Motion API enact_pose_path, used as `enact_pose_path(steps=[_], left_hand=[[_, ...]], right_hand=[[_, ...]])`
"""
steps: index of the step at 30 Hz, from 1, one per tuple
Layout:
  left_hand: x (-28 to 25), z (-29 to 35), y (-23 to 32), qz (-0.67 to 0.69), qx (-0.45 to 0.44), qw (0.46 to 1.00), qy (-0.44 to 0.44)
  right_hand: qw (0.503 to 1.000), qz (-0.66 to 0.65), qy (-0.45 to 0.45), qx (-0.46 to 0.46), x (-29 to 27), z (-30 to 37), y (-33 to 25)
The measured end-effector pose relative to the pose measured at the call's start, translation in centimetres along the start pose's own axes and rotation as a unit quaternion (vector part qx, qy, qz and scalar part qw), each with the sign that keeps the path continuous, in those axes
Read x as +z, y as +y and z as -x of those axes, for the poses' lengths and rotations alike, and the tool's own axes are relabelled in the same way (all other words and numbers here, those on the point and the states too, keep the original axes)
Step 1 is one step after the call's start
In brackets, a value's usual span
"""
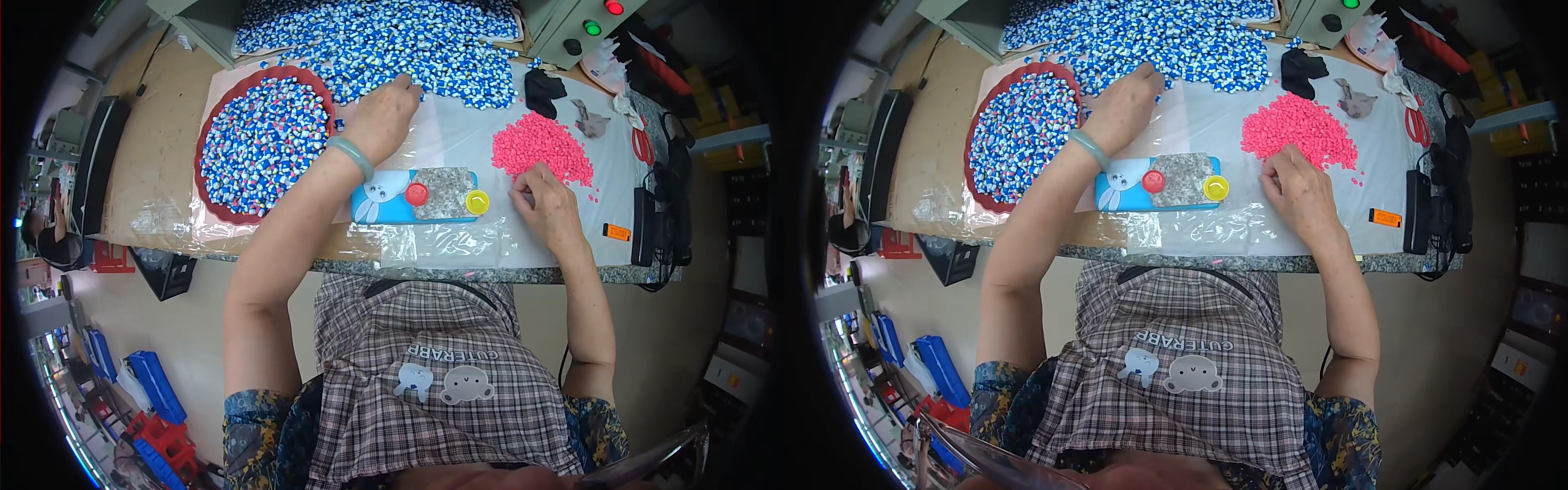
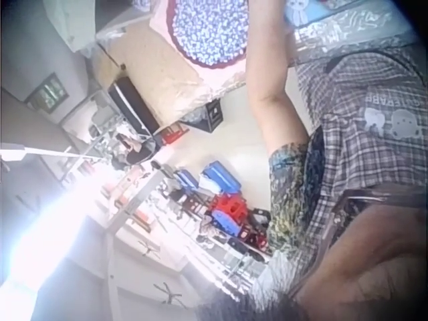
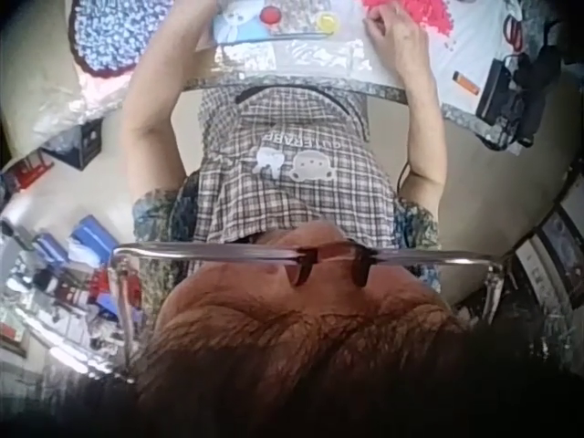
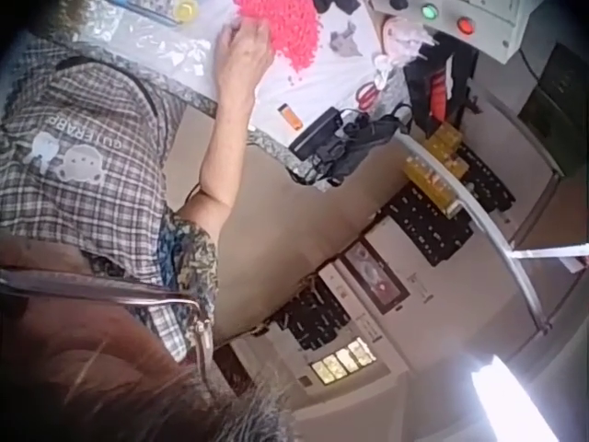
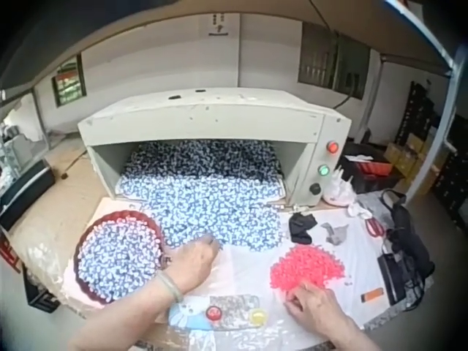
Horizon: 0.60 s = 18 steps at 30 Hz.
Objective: Manually assembling small blue and white plastic components at a factory workbench.
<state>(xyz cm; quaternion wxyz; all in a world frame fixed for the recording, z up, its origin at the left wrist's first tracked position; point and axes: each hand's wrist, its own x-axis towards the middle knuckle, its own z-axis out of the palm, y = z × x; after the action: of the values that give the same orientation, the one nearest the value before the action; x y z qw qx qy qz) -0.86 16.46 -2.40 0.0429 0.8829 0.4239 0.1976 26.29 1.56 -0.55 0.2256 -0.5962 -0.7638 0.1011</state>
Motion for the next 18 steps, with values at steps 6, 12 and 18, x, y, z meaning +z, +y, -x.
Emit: enact_pose_path(steps=[6, 12, 18], left_hand=[[-0.3, 0.4, 0.0, 0.021, 0.042, 0.999, 0.004], [-4.0, 1.4, 1.6, 0.09, -0.022, 0.996, 0.021], [-7.0, 5.9, 7.1, 0.339, -0.059, 0.937, 0.061]], right_hand=[[1.0, 0.021, -0.003, -0.01, 0.0, 0.1, 0.0], [0.999, 0.001, 0.015, -0.033, -0.5, 0.2, -0.6], [0.862, -0.473, -0.04, 0.18, -1.2, 2.0, -1.3]])
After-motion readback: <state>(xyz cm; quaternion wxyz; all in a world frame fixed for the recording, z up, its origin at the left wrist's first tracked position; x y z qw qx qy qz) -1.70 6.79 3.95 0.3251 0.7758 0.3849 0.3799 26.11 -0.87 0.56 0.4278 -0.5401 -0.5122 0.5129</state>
